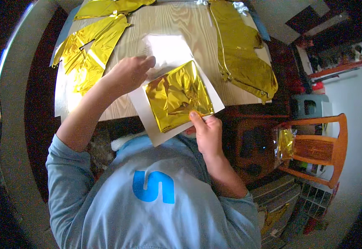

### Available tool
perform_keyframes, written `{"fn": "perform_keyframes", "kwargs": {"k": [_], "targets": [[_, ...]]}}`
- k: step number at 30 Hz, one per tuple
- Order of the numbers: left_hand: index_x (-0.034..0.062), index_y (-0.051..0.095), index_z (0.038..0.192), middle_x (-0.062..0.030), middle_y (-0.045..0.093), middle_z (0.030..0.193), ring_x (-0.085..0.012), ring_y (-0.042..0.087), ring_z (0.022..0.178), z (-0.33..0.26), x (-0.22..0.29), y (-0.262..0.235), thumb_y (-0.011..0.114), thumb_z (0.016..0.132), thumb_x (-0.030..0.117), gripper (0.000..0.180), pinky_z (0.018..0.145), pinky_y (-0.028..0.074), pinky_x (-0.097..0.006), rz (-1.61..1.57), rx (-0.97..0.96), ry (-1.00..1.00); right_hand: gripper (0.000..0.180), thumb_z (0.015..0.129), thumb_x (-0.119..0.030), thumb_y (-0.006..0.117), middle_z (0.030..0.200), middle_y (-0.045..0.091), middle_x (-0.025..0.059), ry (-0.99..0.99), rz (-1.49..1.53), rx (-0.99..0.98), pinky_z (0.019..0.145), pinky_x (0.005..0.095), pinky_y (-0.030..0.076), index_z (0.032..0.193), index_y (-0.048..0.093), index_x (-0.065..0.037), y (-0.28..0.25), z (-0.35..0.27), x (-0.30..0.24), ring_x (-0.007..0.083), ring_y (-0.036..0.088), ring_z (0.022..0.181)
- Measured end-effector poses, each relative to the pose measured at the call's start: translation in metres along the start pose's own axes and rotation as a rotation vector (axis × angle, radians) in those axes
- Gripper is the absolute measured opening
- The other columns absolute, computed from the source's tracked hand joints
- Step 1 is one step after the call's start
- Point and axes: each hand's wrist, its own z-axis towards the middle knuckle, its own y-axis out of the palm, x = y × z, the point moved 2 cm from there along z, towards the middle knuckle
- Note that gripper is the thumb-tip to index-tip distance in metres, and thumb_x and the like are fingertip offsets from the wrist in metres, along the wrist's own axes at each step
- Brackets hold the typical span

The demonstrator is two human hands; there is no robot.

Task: Folding gold foil balloons and placing them on cardboard backing for packaging.

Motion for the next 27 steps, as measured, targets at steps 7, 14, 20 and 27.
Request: {"fn": "perform_keyframes", "kwargs": {"k": [7,14,20,27], "targets": [[0.0017,0.058,0.102,-0.0185,0.067,0.087,-0.0385,0.069,0.081,-0.001,0.012,-0.008,0.061,0.084,0.007,0.019,0.070,0.056,-0.047,0.084,-0.073,0.007,0.019,0.099,-0.017,0.063,0.093,0.071,0.0055,-0.007,0.010,-0.041,0.058,0.0255,0.053,0.109,0.068,-0.002,0.013,0.001,0.016,0.0112,0.066,0.070],[0.0038,0.055,0.099,-0.0169,0.060,0.080,-0.0386,0.065,0.072,-0.015,0.031,-0.012,0.059,0.085,0.011,0.015,0.064,0.053,-0.049,0.044,0.072,-0.009,0.025,0.097,-0.021,0.066,0.094,0.071,0.0036,0.118,0.203,-0.160,0.060,0.0246,0.054,0.115,0.066,-0.002,0.018,0.010,0.021,0.0120,0.067,0.071],[0.0061,0.058,0.100,-0.0115,0.057,0.088,-0.0317,0.063,0.081,-0.010,0.020,0.003,0.062,0.083,0.017,0.021,0.073,0.052,-0.044,0.170,0.206,0.196,0.023,0.096,-0.023,0.069,0.088,0.070,0.0026,0.141,0.200,-0.158,0.051,0.0234,0.051,0.110,0.067,-0.004,0.026,0.015,0.009,0.0121,0.068,0.065],[0.0092,0.062,0.102,-0.0040,0.056,0.088,-0.0235,0.061,0.083,-0.035,0.030,-0.002,0.067,0.075,0.022,0.030,0.075,0.048,-0.038,0.091,0.380,0.331,0.026,0.095,-0.028,0.071,0.083,0.070,0.0032,0.219,0.318,-0.144,0.049,0.0236,0.049,0.105,0.068,-0.004,0.035,0.011,0.018,0.0145,0.069,0.061]]}}
